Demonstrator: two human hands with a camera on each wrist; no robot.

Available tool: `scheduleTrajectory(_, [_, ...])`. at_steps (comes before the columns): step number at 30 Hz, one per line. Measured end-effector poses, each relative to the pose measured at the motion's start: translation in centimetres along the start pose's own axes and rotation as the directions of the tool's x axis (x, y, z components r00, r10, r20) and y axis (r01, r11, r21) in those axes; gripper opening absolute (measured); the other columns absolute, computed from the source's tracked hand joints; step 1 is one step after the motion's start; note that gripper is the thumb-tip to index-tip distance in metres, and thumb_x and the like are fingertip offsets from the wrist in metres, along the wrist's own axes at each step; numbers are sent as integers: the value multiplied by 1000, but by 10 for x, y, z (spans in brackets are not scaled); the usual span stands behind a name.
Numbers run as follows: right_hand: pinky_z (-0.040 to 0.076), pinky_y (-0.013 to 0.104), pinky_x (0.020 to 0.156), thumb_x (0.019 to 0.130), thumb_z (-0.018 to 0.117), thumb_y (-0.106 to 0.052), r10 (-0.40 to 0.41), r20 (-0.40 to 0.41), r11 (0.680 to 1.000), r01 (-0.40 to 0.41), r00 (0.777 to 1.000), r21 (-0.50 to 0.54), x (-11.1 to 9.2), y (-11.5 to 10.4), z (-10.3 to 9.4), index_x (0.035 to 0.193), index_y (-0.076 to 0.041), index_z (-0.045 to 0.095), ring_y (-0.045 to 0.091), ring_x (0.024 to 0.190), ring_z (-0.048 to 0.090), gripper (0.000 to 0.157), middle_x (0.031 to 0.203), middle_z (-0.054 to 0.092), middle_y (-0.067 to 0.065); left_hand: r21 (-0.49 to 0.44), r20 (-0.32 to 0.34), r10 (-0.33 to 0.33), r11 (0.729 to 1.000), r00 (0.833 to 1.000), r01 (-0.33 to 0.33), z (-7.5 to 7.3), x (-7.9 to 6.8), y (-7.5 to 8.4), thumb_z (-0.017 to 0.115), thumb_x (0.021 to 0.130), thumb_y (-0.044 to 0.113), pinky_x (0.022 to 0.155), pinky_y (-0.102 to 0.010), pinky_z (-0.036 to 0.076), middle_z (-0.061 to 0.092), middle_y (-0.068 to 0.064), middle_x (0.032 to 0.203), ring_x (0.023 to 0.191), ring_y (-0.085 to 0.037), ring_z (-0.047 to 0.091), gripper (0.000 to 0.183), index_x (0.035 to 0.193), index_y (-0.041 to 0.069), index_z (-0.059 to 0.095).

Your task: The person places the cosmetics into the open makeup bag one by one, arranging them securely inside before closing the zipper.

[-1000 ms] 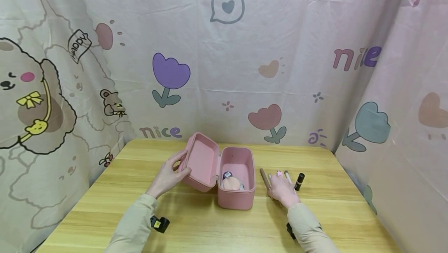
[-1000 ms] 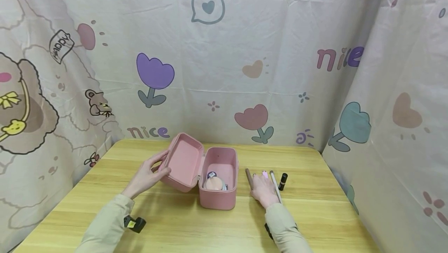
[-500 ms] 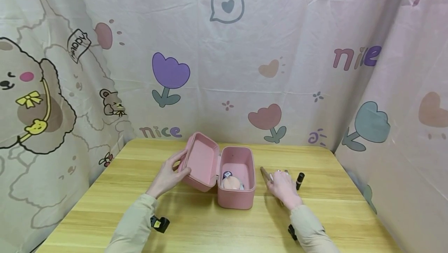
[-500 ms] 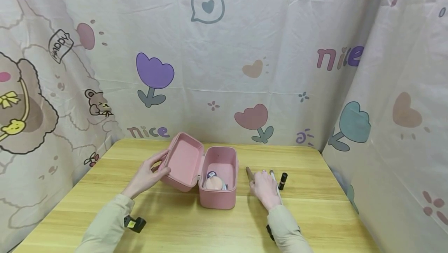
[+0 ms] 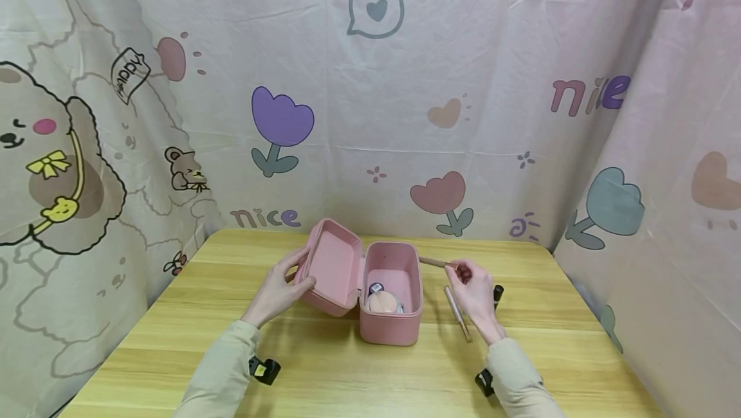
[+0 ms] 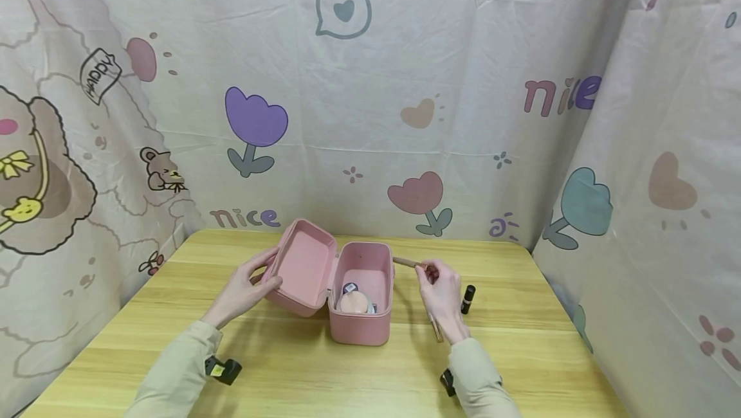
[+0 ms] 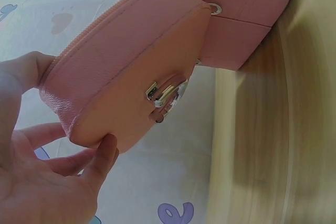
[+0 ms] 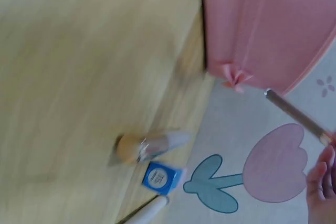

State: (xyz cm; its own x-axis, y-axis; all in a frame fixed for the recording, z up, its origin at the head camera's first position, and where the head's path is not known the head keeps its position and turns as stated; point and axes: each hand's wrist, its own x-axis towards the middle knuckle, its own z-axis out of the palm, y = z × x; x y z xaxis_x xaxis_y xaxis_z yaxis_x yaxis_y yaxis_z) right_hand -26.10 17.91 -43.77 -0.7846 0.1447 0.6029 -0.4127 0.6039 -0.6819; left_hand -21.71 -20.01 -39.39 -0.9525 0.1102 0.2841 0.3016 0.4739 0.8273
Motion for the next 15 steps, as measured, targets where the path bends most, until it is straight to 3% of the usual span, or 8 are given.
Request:
scheduleTrajectory(3, [45, 7, 56, 87, 73, 2, 22, -104, 990, -6, 994, 144, 2, -8, -1, 97, 6, 71, -4, 63, 52, 11, 76, 68, 19, -2, -1, 3, 1000, 1000, -3, 0, 0, -1, 68, 90, 4, 113, -52, 42, 34, -28, 159, 143, -48, 40, 67, 151, -1, 41])
scheduleTrajectory(6, [50, 5, 64, 88, 71, 5, 62, -159, 956, -13, 985, 292, 6, -13, -1, 102, 9, 70, -5, 69, 57, 15, 84, 67, 21, -3, -2, 4, 1000, 1000, -4, 0, 0, -1, 68, 90, 4, 113, -52, 42, 34, -28, 159, 143, -48, 40, 67, 151, -1, 41])
scheduleTrajectory(11, [56, 8, 82, 89, 67, 10, 87, -142, 855, 0, 986, 519, 13, -19, 1, 109, 19, 62, -5, 86, 63, 22, 98, 64, 4, -5, 0, 7, 1000, 1000, -7, 0, 1, -2, 68, 90, 4, 113, -52, 43, 34, -28, 159, 143, -48, 40, 67, 151, -2, 41])
scheduleTrajectory(15, [58, 13, 88, 89, 64, 13, 52, -91, 789, 15, 994, 614, 18, -25, 1, 110, 27, 56, -2, 94, 65, 26, 102, 59, -5, -10, 2, 11, 1000, 1000, -11, 0, 0, -2, 68, 90, 4, 113, -52, 43, 34, -29, 159, 142, -49, 40, 67, 151, -2, 40])
